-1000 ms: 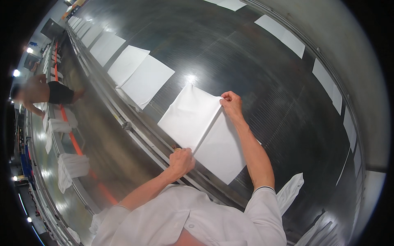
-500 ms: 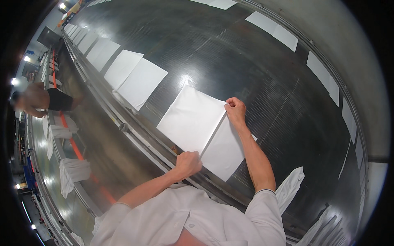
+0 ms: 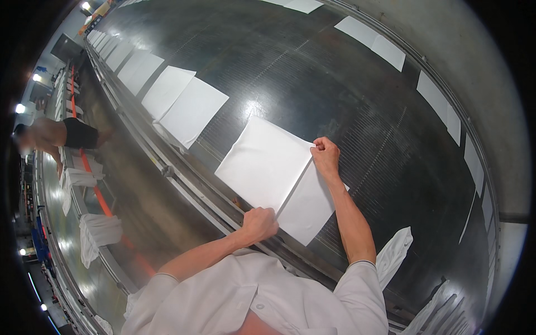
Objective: The person folds white sheets on a moving conveyor belt in a commercial laundry setting. They repeatedly pick up each sheet, align the edges, fold it in half, and place it on the belt. Another worker is visible in the background performing similar tasks.
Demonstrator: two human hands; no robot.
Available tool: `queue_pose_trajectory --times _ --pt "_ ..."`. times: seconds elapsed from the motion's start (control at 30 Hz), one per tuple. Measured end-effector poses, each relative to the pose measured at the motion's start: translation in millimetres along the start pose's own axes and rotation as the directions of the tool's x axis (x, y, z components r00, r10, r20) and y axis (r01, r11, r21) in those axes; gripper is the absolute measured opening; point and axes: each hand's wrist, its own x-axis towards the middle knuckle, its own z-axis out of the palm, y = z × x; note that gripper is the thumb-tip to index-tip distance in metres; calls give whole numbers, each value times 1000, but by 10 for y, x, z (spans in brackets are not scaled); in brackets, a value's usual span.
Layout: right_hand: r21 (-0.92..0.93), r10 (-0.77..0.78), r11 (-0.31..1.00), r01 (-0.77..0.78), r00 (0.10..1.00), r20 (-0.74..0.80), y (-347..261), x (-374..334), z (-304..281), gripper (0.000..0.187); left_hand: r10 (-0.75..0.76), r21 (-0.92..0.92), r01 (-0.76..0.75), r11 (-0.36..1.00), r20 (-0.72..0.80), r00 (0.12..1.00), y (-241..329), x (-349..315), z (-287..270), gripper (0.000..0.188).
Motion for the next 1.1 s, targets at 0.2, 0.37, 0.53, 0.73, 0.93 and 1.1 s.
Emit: queue_pose_trajectory --times 0.2,0.37,0.53,0.73,0.93,1.1 --pt "-32 16 999 -15 999 41 -38 33 4 17 -17 -8 17 1000 -12 1000 -18 26 51 23" --pt "-26 0 1000 -2 999 -52 -50 -66 -59 17 -174 -248 93 964 -329 928 -516 14 -124 20" --pt "-156 -52 988 17 973 -224 -56 -463 -200 15 -585 -753 147 642 -357 728 -1368 157 -690 14" --pt "-222 -302 936 274 947 -105 -282 -1309 97 29 -451 -873 211 439 -11 892 -1580 332 -1011 22" --pt "-326 -342 859 395 916 210 -507 -2034 458 41 -432 -740 256 621 -50 901 -1628 392 -994 20" --pt "-402 -307 829 390 916 257 -449 -2088 508 45 -434 -536 273 799 -199 879 -1627 346 -1049 18"
